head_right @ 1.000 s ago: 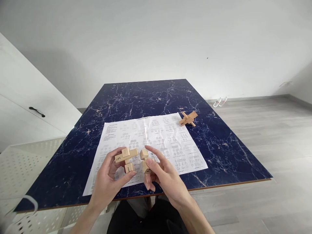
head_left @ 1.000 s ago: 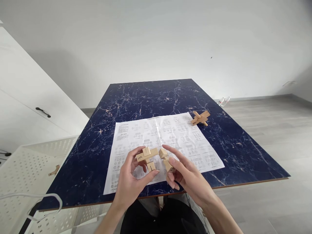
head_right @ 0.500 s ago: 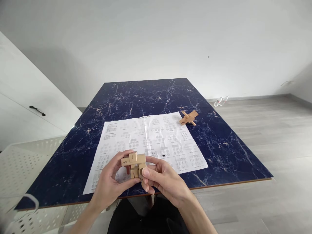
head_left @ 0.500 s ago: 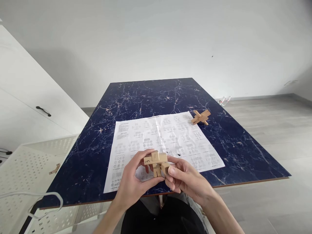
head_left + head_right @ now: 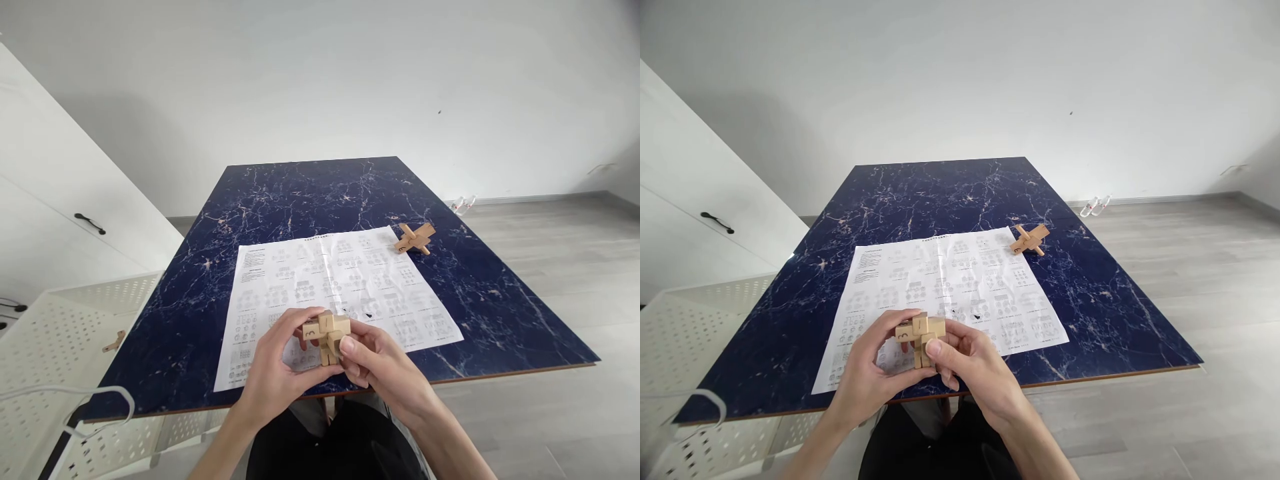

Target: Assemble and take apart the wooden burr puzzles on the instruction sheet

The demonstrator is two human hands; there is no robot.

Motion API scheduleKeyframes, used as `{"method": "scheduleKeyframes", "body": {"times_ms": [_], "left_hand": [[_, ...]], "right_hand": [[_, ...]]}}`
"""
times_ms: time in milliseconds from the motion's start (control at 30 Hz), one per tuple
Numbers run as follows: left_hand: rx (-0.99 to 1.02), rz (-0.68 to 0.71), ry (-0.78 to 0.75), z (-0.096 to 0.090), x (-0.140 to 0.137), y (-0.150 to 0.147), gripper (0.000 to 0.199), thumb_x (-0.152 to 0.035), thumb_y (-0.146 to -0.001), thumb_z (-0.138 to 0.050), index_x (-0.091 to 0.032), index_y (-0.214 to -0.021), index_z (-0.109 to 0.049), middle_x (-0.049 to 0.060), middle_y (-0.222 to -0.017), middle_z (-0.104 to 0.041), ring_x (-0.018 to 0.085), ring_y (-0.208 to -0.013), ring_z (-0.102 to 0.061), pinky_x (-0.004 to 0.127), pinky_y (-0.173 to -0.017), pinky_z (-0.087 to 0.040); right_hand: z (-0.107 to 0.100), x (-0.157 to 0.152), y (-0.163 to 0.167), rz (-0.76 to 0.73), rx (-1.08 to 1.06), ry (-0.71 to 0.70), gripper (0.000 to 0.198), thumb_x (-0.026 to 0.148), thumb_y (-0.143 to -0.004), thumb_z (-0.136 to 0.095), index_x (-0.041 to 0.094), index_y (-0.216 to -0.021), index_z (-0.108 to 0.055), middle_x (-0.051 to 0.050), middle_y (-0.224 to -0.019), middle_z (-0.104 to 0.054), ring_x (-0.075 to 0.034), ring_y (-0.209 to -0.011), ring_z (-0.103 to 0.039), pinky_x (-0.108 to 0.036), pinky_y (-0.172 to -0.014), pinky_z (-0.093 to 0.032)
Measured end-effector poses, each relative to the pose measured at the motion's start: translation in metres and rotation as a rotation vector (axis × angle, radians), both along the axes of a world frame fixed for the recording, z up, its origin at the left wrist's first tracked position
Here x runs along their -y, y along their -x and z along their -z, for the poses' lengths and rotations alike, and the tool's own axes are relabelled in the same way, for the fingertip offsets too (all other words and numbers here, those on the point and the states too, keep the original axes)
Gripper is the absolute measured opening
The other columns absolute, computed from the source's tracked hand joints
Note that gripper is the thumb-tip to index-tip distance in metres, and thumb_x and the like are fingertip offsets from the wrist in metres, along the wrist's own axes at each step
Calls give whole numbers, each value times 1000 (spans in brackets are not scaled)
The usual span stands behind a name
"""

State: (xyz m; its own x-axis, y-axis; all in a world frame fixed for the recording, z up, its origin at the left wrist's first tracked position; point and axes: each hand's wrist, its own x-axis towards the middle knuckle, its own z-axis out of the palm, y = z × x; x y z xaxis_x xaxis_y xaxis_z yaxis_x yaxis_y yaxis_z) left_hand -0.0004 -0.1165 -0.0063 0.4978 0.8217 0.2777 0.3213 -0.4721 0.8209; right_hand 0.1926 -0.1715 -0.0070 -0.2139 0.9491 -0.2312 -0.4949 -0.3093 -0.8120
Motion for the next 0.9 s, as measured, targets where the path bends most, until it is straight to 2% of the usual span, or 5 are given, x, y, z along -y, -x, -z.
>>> {"method": "scheduleKeyframes", "body": {"times_ms": [300, 533, 767, 900], "left_hand": [[-12, -1, 34, -1, 1, 1, 63, -38, -82, -92, -37, -136, -60, 0, -129, -73, 24, -113, -73, 36, -95, -61], [-43, -11, 22, -2, 1, -2, 61, -37, -83, -91, -37, -136, -60, 0, -128, -74, 23, -111, -74, 34, -91, -62], [-44, -21, 65, -2, 1, -3, 55, -40, -86, -88, -37, -135, -63, -1, -127, -76, 24, -109, -76, 35, -92, -63], [12, -19, 158, -2, 2, 1, 59, -40, -83, -90, -35, -135, -64, 2, -125, -77, 25, -107, -77, 37, -93, -65]], "right_hand": [[2, 1, 3, 4, 35, -14, 41, 53, -94, -81, 17, -111, -74, 5, -72, -39, -9, -62, -28, -25, -54, -24], [-3, 2, 3, 24, 38, 27, 44, 56, -90, -83, 17, -107, -75, 6, -72, -33, -9, -61, -22, -27, -54, -20], [-1, 1, 9, 32, 160, 39, 49, 63, -85, -84, 17, -99, -73, 5, -72, -39, -10, -62, -28, -26, -54, -24], [-2, 2, 10, 5, 203, -20, 52, 68, -90, -77, 18, -103, -72, 4, -73, -42, -10, -61, -31, -26, -54, -28]]}}
